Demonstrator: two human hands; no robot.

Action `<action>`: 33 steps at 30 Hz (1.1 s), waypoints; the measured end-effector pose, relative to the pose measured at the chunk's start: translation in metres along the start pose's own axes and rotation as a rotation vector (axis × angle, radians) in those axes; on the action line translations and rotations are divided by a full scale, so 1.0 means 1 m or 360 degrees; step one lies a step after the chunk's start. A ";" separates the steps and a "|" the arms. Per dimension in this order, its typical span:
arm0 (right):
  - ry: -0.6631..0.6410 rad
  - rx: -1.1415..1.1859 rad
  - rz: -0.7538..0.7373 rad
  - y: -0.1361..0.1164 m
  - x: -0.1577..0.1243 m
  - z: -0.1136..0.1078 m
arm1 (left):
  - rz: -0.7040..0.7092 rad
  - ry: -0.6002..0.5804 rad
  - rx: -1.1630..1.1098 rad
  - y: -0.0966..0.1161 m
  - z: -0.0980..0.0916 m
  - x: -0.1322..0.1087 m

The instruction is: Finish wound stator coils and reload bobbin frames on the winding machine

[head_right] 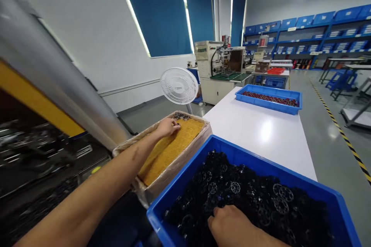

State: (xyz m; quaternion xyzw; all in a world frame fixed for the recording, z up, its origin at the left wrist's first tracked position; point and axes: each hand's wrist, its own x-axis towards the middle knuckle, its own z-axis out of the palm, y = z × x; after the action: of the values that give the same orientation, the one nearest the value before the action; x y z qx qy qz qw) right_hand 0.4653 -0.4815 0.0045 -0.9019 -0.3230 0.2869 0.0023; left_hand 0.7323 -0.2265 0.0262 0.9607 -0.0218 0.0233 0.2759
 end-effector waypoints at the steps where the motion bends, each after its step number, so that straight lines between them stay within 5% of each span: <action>1: 0.0042 0.0045 0.0038 0.000 -0.001 0.002 | 0.0027 0.0005 -0.0140 0.003 -0.008 -0.019; 6: 0.0451 0.0158 -0.0080 0.010 0.000 0.021 | 0.0172 0.0094 -0.0970 -0.006 -0.040 -0.180; 10: 0.0983 0.0234 -0.0399 0.021 0.008 0.034 | 0.0021 0.0103 -0.1535 -0.028 -0.034 -0.322; 14: 0.1486 0.0272 -0.0626 0.000 0.003 0.018 | -0.0052 0.0228 -0.1925 -0.026 -0.024 -0.404; 17: 0.1707 0.0467 -0.0791 -0.048 -0.022 -0.001 | 0.0005 0.0246 -0.2082 -0.008 -0.025 -0.430; 22: 0.1652 0.0869 -0.1250 -0.122 -0.057 -0.006 | 0.0109 0.0065 -0.2181 0.020 -0.021 -0.443; 26: 0.1590 0.0952 -0.1354 -0.130 -0.059 0.006 | 0.0143 -0.0064 -0.2188 0.028 -0.008 -0.443; 33: 0.1759 0.0672 -0.1394 -0.119 -0.058 0.011 | 0.0197 -0.0019 -0.2259 0.036 0.001 -0.442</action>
State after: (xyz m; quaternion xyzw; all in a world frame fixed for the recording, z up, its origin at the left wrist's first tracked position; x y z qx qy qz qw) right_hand 0.3537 -0.4229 0.0480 -0.6835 -0.5433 -0.1808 0.4528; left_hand 0.2888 -0.2444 0.0192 0.5462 -0.0879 0.0138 0.8329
